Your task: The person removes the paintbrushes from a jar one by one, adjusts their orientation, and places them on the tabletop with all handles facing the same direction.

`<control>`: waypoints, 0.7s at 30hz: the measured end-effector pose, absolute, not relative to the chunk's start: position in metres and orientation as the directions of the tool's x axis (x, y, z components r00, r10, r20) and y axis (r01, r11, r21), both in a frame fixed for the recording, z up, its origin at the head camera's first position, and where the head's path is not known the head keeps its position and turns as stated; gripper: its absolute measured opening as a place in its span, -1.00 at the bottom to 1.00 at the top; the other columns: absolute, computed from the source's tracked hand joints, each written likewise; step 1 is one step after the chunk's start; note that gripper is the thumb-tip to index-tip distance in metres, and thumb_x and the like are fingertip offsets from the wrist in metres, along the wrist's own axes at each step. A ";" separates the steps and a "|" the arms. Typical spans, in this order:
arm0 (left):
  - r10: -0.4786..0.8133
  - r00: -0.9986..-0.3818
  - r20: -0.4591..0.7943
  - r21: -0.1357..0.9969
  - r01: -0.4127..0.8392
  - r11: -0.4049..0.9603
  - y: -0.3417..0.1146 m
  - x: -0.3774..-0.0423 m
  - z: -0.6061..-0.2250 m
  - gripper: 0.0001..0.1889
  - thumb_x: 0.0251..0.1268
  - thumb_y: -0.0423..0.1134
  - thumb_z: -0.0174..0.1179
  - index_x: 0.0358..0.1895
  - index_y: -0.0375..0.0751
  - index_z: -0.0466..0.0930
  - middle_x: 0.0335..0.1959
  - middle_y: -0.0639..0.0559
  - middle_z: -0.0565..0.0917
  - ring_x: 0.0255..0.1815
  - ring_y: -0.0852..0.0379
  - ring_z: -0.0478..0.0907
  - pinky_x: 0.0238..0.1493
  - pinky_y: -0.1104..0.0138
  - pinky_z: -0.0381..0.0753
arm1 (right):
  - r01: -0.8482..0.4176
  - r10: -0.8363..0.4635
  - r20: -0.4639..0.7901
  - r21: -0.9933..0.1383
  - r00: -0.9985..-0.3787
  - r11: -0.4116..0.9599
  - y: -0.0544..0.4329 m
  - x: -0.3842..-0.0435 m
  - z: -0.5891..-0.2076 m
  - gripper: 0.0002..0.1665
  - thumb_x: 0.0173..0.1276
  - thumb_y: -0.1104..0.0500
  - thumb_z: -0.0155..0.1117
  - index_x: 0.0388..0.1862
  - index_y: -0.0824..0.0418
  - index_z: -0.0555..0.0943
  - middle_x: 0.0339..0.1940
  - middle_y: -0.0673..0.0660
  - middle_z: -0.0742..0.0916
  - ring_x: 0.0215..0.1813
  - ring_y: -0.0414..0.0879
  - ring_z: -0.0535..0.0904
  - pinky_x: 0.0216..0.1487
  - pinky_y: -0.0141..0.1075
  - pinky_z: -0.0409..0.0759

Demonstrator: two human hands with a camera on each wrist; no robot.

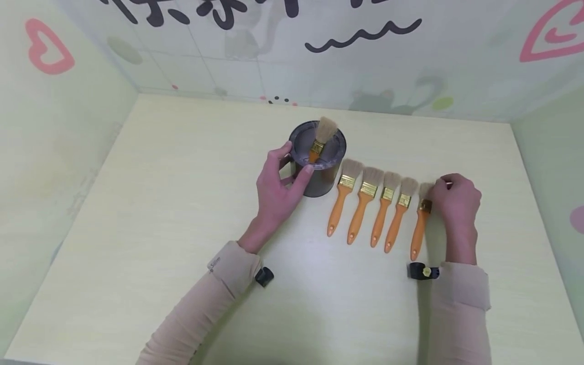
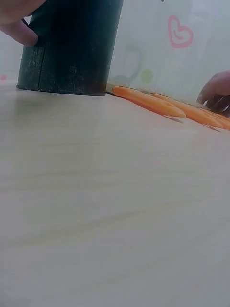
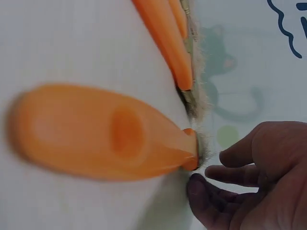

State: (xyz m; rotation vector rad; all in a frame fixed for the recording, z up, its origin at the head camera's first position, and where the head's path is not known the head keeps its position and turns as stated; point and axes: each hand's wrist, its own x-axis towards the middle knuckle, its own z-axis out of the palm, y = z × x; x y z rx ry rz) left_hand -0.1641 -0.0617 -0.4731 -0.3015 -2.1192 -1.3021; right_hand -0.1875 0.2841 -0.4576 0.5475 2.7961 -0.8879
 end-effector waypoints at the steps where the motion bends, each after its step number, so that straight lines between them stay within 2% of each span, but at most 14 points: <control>1: -0.124 -0.781 0.612 0.723 0.490 0.487 -0.061 -0.164 -0.473 -0.45 0.31 -0.07 0.30 0.24 -0.35 0.47 0.23 -0.22 0.62 -0.13 -0.02 0.60 -0.47 0.21 0.63 | 0.391 0.289 -0.268 -0.521 -0.919 0.759 0.285 -0.187 -0.456 -0.28 0.56 0.00 -0.24 0.44 0.51 0.36 0.28 0.57 0.54 0.24 0.45 0.44 0.06 0.20 0.51; 6: -0.123 -0.786 0.606 0.728 0.486 0.483 -0.060 -0.165 -0.472 -0.45 0.30 -0.08 0.31 0.23 -0.35 0.47 0.24 -0.22 0.62 -0.10 -0.03 0.62 -0.47 0.18 0.65 | 0.389 0.257 -0.309 -0.522 -0.916 0.759 0.287 -0.186 -0.448 -0.14 0.58 -0.15 -0.26 0.55 0.49 0.19 0.37 0.63 0.45 0.32 0.49 0.42 0.20 0.30 0.48; 11: -0.128 -0.787 0.603 0.734 0.486 0.475 -0.060 -0.165 -0.471 -0.46 0.30 -0.09 0.31 0.22 -0.36 0.46 0.25 -0.24 0.61 0.00 -0.06 0.65 -0.46 0.16 0.66 | 0.348 0.253 -0.244 -0.534 -0.936 0.771 0.284 -0.188 -0.442 -0.15 0.59 -0.15 -0.25 0.54 0.48 0.21 0.41 0.64 0.40 0.40 0.58 0.28 0.31 0.38 0.35; 14: -0.128 -0.792 0.598 0.738 0.480 0.474 -0.061 -0.164 -0.472 -0.45 0.30 -0.08 0.31 0.23 -0.36 0.46 0.25 -0.24 0.61 0.03 -0.07 0.65 -0.44 0.15 0.68 | 0.323 0.251 -0.205 -0.534 -0.946 0.782 0.279 -0.189 -0.436 -0.16 0.58 -0.15 -0.24 0.54 0.46 0.23 0.42 0.63 0.40 0.39 0.59 0.28 0.29 0.40 0.32; 21: -0.126 -0.786 0.605 0.733 0.489 0.473 -0.061 -0.165 -0.473 -0.44 0.31 -0.08 0.31 0.23 -0.36 0.46 0.25 -0.24 0.61 0.05 -0.07 0.65 -0.43 0.17 0.68 | 0.298 0.285 -0.105 -0.505 -0.953 0.810 0.263 -0.191 -0.415 -0.17 0.55 -0.19 -0.20 0.56 0.35 0.28 0.44 0.53 0.45 0.30 0.51 0.38 0.09 0.42 0.34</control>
